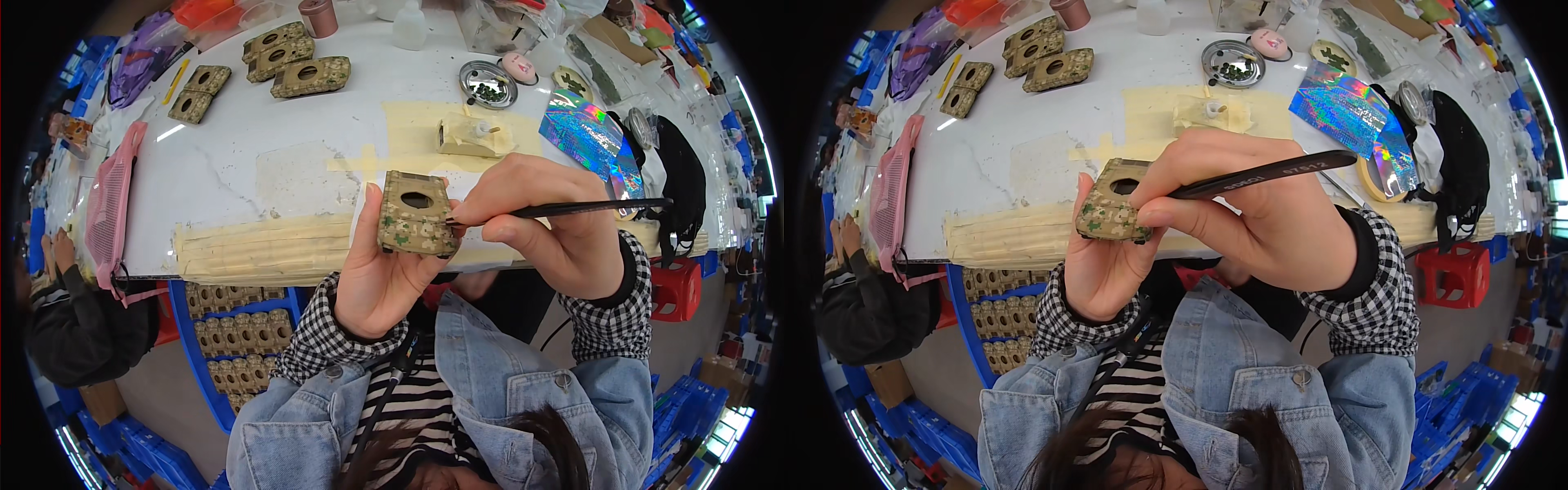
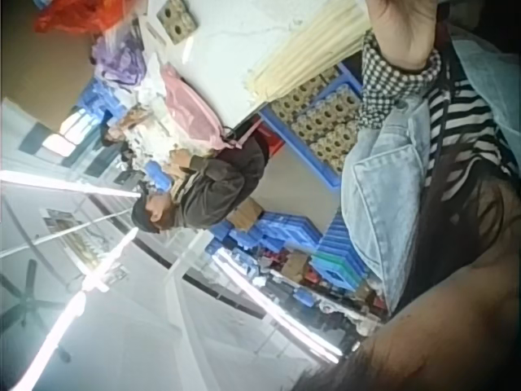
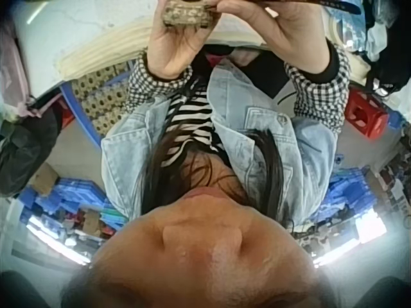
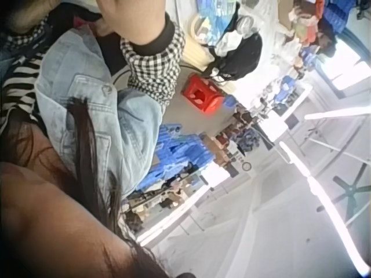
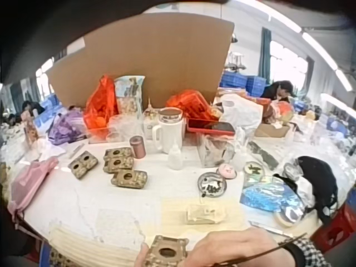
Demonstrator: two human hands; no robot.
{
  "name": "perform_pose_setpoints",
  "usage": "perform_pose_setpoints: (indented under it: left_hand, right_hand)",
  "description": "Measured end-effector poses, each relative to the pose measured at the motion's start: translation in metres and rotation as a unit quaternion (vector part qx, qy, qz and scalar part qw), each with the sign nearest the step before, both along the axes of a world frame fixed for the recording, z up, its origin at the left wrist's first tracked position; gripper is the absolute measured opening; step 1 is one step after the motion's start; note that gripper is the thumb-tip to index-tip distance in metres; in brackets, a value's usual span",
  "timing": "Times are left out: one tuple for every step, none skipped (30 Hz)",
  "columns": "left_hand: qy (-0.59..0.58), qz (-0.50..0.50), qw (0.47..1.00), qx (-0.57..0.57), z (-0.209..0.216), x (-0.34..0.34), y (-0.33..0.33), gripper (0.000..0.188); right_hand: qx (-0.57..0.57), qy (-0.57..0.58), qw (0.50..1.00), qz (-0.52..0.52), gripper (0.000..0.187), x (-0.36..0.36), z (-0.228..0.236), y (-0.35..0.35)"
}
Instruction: Painting details on a camouflage toy tank model at a workbench.
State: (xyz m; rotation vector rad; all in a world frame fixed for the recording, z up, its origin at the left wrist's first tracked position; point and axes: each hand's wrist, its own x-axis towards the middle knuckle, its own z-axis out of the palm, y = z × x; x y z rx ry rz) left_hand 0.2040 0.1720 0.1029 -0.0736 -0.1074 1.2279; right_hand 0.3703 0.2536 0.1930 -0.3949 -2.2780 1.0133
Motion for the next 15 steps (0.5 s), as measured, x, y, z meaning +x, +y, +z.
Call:
perform_pose_setpoints:
  left_hand:
    - [0.011, 0.002, 1.000, -0.007, 0.0011, 0.0002, -0.0001, 0.060]
    - [0.008, 0.001, 1.000, -0.002, 0.0010, 0.0002, -0.0002, 0.060]
    - [0.005, 0.000, 1.000, 0.004, 0.0005, 0.0002, -0.0002, 0.060]
    - [0.003, -0.001, 1.000, 0.009, 0.0002, 0.0001, -0.0002, 0.060]
    - [0.004, -0.001, 1.000, 0.007, -0.0002, -0.0001, -0.0002, 0.061]
    - [0.006, -0.002, 1.000, 0.005, -0.0006, -0.0003, -0.0002, 0.061]
    - [0.008, -0.002, 1.000, 0.003, -0.0007, -0.0006, -0.0003, 0.061]
    - [0.004, -0.002, 1.000, 0.004, -0.0005, -0.0004, -0.0001, 0.061]
    - [0.001, -0.003, 1.000, 0.005, 0.0000, 0.0000, 0.0000, 0.061]
    - [-0.002, -0.003, 1.000, 0.006, 0.0004, 0.0001, 0.0001, 0.062]
    - [-0.003, -0.004, 1.000, 0.005, 0.0004, 0.0000, 0.0004, 0.062]
    - [-0.005, -0.004, 1.000, 0.004, 0.0003, -0.0001, 0.0007, 0.062]
    - [-0.006, -0.005, 1.000, 0.003, -0.0001, -0.0002, 0.0010, 0.062]
    - [-0.014, -0.006, 1.000, 0.008, -0.0014, -0.0004, 0.0014, 0.059]
    - [-0.022, -0.008, 1.000, 0.013, -0.0039, -0.0007, 0.0019, 0.057]
  right_hand:
    - [0.001, 0.001, 1.000, -0.001, 0.008, 0.0001, -0.0002, 0.0000]
    - [0.001, 0.002, 1.000, -0.001, 0.008, 0.0001, -0.0001, 0.0000]
    - [0.000, 0.003, 1.000, -0.001, 0.008, 0.0003, -0.0005, 0.0000]
    - [-0.002, 0.005, 1.000, -0.002, 0.008, 0.0005, -0.0012, 0.0000]
    - [-0.004, 0.007, 1.000, -0.001, 0.008, 0.0005, -0.0018, 0.0001]
    - [-0.003, 0.005, 1.000, 0.000, 0.008, 0.0004, -0.0017, 0.0003]
    - [-0.001, 0.004, 1.000, 0.001, 0.008, 0.0003, -0.0013, 0.0004]
    - [0.000, 0.003, 1.000, 0.001, 0.008, 0.0004, -0.0010, 0.0005]
    - [-0.004, 0.004, 1.000, 0.000, 0.008, 0.0005, -0.0012, 0.0005]
    - [-0.008, 0.004, 1.000, -0.001, 0.008, 0.0005, -0.0015, 0.0004]
    - [-0.012, 0.005, 1.000, -0.001, 0.008, 0.0005, -0.0020, 0.0007]
    - [-0.010, 0.004, 1.000, -0.001, 0.008, 0.0005, -0.0023, 0.0010]
    - [-0.008, 0.002, 1.000, 0.000, 0.008, 0.0005, -0.0026, 0.0014]
    - [-0.006, 0.001, 1.000, 0.000, 0.009, 0.0006, -0.0023, 0.0014]
    - [-0.003, 0.000, 1.000, 0.001, 0.009, 0.0005, -0.0018, 0.0015]
